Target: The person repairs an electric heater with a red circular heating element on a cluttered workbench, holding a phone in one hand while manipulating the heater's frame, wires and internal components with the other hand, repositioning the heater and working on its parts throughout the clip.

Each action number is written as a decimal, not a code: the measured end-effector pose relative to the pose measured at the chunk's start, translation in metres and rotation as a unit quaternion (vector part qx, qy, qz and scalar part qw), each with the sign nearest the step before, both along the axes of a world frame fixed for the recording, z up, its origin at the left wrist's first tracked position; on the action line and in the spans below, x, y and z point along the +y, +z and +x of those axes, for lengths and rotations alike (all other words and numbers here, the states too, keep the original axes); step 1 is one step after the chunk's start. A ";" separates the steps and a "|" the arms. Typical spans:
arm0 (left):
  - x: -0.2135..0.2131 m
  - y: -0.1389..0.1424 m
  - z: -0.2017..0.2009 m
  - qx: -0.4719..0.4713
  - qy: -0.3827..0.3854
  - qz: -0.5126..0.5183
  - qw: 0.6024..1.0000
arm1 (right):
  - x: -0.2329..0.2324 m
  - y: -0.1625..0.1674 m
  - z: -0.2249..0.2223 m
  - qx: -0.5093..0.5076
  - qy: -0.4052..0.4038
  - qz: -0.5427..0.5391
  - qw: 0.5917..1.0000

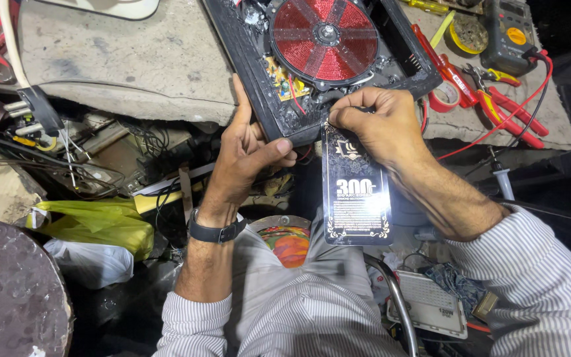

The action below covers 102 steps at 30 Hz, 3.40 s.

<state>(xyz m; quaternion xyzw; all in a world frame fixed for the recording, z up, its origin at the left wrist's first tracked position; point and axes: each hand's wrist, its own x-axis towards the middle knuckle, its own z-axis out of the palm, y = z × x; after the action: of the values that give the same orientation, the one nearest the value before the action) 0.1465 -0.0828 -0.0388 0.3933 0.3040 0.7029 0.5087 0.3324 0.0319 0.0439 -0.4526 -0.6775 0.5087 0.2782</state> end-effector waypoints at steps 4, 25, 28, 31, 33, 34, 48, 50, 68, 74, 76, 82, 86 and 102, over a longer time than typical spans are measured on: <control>-0.002 0.000 0.000 0.005 0.000 -0.006 1.000 | -0.005 -0.005 0.002 0.026 0.013 0.035 0.999; -0.001 0.002 0.003 -0.014 -0.003 -0.019 1.000 | 0.010 -0.007 -0.003 0.012 0.027 0.074 0.997; 0.000 0.001 0.002 -0.027 -0.011 -0.013 0.999 | 0.010 -0.006 -0.004 0.015 0.021 0.064 0.998; 0.001 0.000 0.000 -0.024 -0.012 -0.004 1.000 | 0.008 -0.006 -0.007 0.020 0.006 0.057 0.998; 0.002 -0.001 -0.001 -0.018 -0.011 0.001 1.000 | 0.009 -0.005 -0.009 0.014 0.002 0.064 0.998; 0.002 -0.001 0.000 -0.018 -0.011 0.001 1.000 | 0.009 -0.004 -0.009 0.010 0.003 0.069 0.998; -0.003 -0.007 0.003 0.014 0.032 -0.030 0.999 | 0.035 0.004 -0.007 -0.057 0.055 0.085 0.993; -0.003 -0.012 0.004 0.026 0.056 -0.031 0.998 | 0.045 0.006 -0.008 -0.053 0.066 0.098 0.992; -0.029 -0.014 0.026 0.232 0.392 -0.067 0.888 | 0.029 0.053 0.038 -0.085 0.063 0.467 0.878; -0.034 -0.011 0.041 0.228 0.418 -0.014 0.879 | 0.041 0.042 0.056 -0.087 0.050 0.451 0.887; -0.035 -0.007 0.048 0.241 0.435 0.009 0.867 | 0.052 0.029 0.063 0.016 0.065 0.423 0.904; -0.040 -0.006 0.074 0.298 0.315 -0.083 0.897 | 0.064 -0.014 0.072 0.209 0.046 0.383 0.899; -0.034 -0.001 0.084 0.310 0.311 -0.047 0.897 | 0.059 -0.025 0.070 0.267 0.003 0.312 0.912; 0.042 0.096 -0.041 0.660 0.171 0.044 0.730 | 0.087 -0.052 0.065 0.312 0.003 0.169 0.935</control>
<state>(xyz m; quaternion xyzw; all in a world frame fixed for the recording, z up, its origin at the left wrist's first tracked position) 0.1054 -0.0405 0.0568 0.7215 0.5942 0.3540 0.0338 0.3973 0.1194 -0.0081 -0.2153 -0.6336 0.5030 0.5470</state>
